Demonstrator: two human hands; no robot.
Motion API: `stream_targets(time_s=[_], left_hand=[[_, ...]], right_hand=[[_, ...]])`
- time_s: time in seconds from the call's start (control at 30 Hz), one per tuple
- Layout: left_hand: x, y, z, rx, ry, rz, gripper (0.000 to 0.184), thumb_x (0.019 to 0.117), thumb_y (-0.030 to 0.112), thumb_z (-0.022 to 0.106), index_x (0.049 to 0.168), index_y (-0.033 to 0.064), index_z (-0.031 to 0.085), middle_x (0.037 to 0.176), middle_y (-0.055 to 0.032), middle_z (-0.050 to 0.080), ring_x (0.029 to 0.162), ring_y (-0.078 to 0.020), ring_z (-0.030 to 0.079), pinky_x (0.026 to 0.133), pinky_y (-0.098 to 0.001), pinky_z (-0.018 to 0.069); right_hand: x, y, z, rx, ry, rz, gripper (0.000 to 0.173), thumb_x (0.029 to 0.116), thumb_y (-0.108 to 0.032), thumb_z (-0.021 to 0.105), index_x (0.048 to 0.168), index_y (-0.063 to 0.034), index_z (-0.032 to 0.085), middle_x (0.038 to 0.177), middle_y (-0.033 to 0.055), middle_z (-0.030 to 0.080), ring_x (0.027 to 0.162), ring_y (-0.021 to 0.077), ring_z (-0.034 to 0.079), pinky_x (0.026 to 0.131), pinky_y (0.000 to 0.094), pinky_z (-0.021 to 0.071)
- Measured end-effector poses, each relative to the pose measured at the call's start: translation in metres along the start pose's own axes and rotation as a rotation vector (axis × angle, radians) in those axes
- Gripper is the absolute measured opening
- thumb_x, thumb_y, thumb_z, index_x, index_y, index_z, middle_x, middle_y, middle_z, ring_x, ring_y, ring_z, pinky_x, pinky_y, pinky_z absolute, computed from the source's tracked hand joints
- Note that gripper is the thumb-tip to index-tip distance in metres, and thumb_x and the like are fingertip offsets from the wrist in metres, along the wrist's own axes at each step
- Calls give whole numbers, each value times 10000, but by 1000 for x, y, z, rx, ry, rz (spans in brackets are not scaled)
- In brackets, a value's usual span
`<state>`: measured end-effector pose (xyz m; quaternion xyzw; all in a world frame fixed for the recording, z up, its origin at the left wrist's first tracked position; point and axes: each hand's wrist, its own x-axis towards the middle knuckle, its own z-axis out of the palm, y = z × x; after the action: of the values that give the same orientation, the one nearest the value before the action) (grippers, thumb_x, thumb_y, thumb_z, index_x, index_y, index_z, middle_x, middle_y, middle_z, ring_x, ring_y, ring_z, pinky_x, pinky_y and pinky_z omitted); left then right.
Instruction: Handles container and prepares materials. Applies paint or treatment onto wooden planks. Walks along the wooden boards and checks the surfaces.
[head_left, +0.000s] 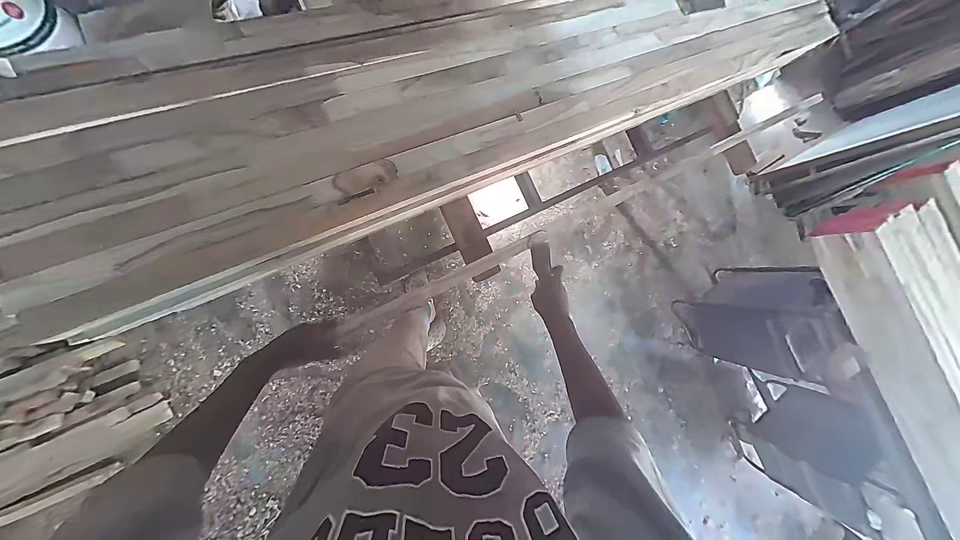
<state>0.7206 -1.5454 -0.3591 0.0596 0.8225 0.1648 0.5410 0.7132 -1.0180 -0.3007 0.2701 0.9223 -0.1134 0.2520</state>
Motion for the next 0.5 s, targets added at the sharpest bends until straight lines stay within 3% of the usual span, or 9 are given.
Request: stream_targets(time_s=[0.03,0.1,0.2,0.3,0.37,0.5], left_hand=[[1,0,0,-71,-2,8,691,855,490,819,1366,78,603,1123,-236,696,1005,-392,695,911,-616,545],[-2,6,2,-51,26,-12,602,890,461,781,1327,74,634,1117,-245,701,1033,-419,684,916,-650,522],[-10,16,13,125,73,-89,576,921,485,681,1363,122,606,1144,-259,696,1104,-465,663,908,-690,509],[-16,21,23,203,120,-144,594,901,508,653,1361,135,604,1161,-242,703,1112,-458,672,894,-688,523],[-17,25,23,213,134,-165,569,894,499,657,1330,137,611,1136,-227,711,1091,-443,683,880,-677,532],[-20,25,28,199,140,-178,555,897,496,654,1309,128,606,1114,-234,707,1071,-439,688,864,-666,538]], right_hand=[[-6,6,-4,-6,-22,18,749,977,-122,579,1637,-201,233,1531,303,387,1084,417,680,881,529,589],[-5,20,-17,68,-22,-5,680,990,-148,577,1612,-132,302,1458,314,464,1112,419,659,916,533,570],[18,19,-47,309,-11,-16,499,1040,-165,557,1505,-33,433,1267,295,604,979,371,714,844,513,612],[24,-2,-56,399,-88,17,535,1036,-146,547,1550,-122,401,1104,248,696,831,333,740,765,510,622],[8,-18,-46,472,-156,-14,525,1043,-145,535,1549,-118,394,1009,214,704,733,288,723,711,471,623],[-39,-27,-33,411,-343,-46,420,1024,-160,542,1438,-92,518,1089,179,687,749,238,713,704,432,615]])
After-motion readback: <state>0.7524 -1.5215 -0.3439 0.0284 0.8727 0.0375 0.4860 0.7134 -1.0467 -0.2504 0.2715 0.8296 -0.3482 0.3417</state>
